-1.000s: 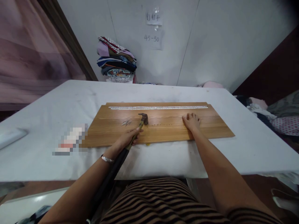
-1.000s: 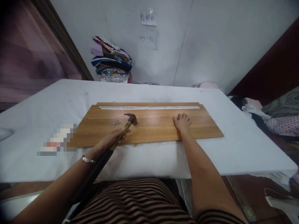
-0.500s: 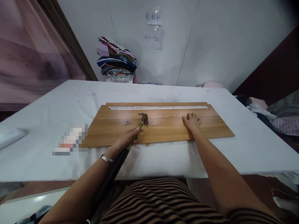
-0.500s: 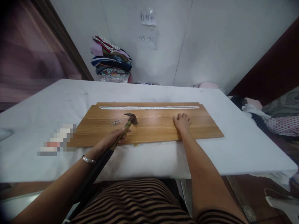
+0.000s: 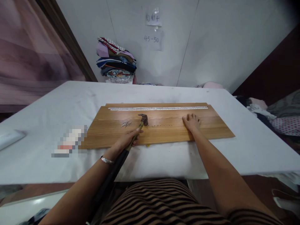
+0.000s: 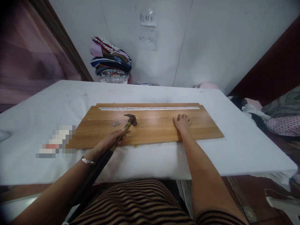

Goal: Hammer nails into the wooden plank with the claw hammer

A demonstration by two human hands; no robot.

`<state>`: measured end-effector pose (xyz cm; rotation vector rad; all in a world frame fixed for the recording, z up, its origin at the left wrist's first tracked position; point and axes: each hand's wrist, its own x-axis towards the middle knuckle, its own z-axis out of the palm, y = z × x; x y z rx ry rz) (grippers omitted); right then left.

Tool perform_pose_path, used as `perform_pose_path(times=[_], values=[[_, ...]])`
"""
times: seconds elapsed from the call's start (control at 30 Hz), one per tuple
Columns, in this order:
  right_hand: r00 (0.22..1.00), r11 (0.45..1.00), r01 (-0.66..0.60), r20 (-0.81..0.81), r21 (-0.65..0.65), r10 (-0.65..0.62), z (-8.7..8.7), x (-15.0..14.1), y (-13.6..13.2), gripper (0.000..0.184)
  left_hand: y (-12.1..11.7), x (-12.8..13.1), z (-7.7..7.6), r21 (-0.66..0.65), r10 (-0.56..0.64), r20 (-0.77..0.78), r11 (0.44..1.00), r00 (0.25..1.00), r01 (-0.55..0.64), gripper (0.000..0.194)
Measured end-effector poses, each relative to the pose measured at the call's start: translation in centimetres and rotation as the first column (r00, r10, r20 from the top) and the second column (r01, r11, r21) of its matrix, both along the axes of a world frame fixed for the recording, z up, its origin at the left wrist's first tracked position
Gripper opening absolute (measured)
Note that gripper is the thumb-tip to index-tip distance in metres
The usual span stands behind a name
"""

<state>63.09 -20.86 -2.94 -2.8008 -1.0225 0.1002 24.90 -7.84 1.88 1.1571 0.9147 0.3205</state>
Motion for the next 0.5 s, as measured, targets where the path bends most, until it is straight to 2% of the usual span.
perform_pose_path(times=[0.5], values=[[1.000, 1.000, -0.001, 0.004, 0.020, 0.001, -0.88, 0.61, 0.13, 0.055, 0.08, -0.11, 0.05, -0.031, 0.020, 0.012, 0.999, 1.000, -0.020, 0.064]])
